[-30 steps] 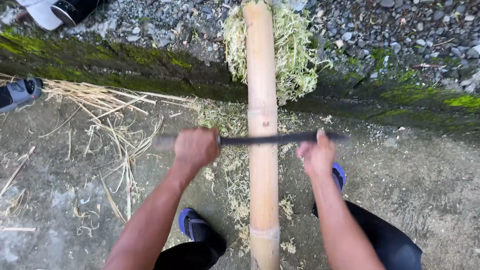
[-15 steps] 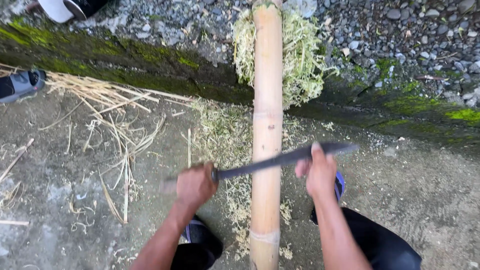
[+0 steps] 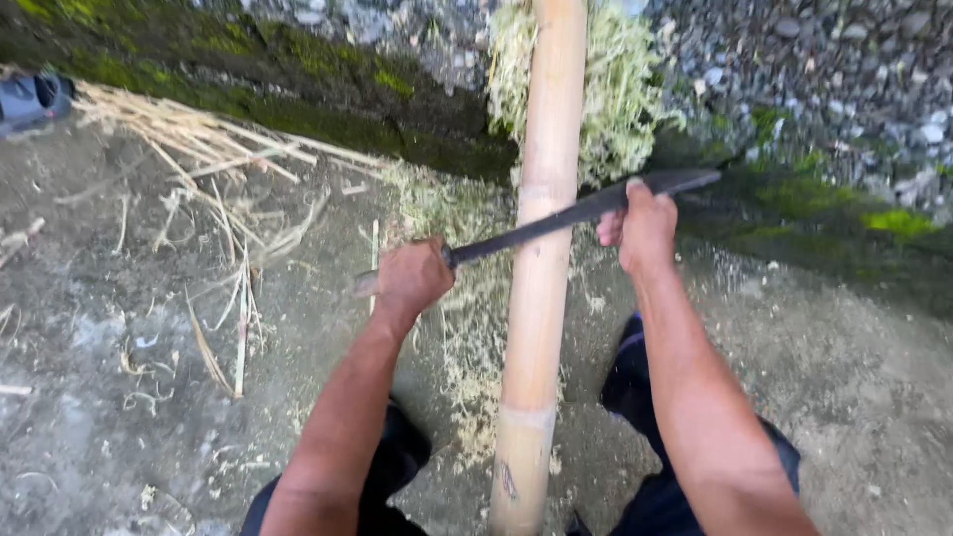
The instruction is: Scraping the outer surface of a bamboo pole using a machete.
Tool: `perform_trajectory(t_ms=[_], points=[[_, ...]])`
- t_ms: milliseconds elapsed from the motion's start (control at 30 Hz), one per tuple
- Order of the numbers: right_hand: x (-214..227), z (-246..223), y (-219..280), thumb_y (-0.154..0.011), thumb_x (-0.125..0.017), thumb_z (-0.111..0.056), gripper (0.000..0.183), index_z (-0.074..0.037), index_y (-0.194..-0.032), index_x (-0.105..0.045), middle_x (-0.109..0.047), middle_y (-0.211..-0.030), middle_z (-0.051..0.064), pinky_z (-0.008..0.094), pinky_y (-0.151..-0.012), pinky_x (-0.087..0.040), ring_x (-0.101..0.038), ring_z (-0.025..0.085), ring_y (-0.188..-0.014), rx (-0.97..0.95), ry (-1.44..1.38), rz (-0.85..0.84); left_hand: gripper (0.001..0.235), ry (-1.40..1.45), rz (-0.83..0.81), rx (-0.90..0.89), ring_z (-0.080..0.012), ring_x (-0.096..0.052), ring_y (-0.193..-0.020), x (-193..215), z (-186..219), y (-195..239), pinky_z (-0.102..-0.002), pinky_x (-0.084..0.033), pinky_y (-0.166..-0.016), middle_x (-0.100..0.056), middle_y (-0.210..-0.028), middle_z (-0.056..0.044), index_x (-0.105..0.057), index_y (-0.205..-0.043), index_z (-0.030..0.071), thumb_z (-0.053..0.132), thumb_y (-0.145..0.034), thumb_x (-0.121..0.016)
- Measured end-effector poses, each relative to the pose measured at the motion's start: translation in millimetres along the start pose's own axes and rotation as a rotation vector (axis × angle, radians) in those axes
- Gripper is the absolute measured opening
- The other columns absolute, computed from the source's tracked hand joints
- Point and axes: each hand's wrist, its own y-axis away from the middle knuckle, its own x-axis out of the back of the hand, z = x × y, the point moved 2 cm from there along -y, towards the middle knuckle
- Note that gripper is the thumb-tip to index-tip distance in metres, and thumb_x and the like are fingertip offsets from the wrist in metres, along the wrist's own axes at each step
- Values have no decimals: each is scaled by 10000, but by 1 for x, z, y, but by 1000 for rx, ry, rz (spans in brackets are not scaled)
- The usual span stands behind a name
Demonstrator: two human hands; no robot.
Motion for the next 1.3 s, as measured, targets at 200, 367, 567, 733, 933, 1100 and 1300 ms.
perform_trajectory(t_ms=[200,367,567,733,933,1100,1300], points=[[82,99,187,-1089,-420,-248,339,-7,-875,-523,-549,-552,100,364,-345,-431,-509,202,-369,-182,-58,71,136,-59,-123,-128,-188,-586,-553,-51,-16,148,-369,-516,-453,-603,-696,-90,-653,-877,66,120,-970,-569],[87,103,219,-1081,-412,-244,360,13,-885,-569,-580,-600,105,361,-370,-464,-522,189,-397,-226,-88,74,55,-110,-77,-204,-210,-612,-581,-80,-27,161,-410,-538,-561,-619,-674,-103,-667,-853,81,128,-845,-639],[52,29,112,-1109,-371,-206,355,1,-892,-561,-606,-643,113,358,-375,-512,-548,198,-414,-70,-19,45,151,-128,-188,-56,-138,-535,-490,-4,15,61,-362,-480,-425,-565,-630,-63,-649,-986,117,172,-1023,-514],[12,-17,-3,-1104,-407,-182,290,-30,-903,-550,-603,-645,107,353,-337,-511,-552,183,-401,16,-65,69,236,-194,-159,-6,-86,-433,-459,38,22,-39,-327,-405,-362,-520,-608,-19,-638,-1065,127,275,-1093,-457],[0,-34,-17,-1096,-429,-237,371,-19,-843,-591,-622,-604,75,294,-381,-548,-603,147,-419,-94,5,54,256,-190,-7,16,-80,-433,-430,46,24,-53,-291,-409,-345,-494,-608,-7,-608,-1179,128,303,-1019,-512],[39,33,58,-1123,-380,-237,409,-18,-826,-556,-584,-592,81,332,-385,-485,-531,162,-406,-64,35,-44,231,-139,-56,0,-115,-516,-452,-4,17,54,-310,-437,-304,-560,-672,-71,-613,-1016,90,198,-1097,-425],[96,110,183,-1106,-415,-270,372,-17,-885,-574,-624,-649,91,333,-386,-509,-578,167,-430,-129,23,-30,160,-199,90,-104,-265,-698,-800,-85,-11,161,-465,-587,-752,-677,-872,-138,-709,-964,82,201,-856,-706]])
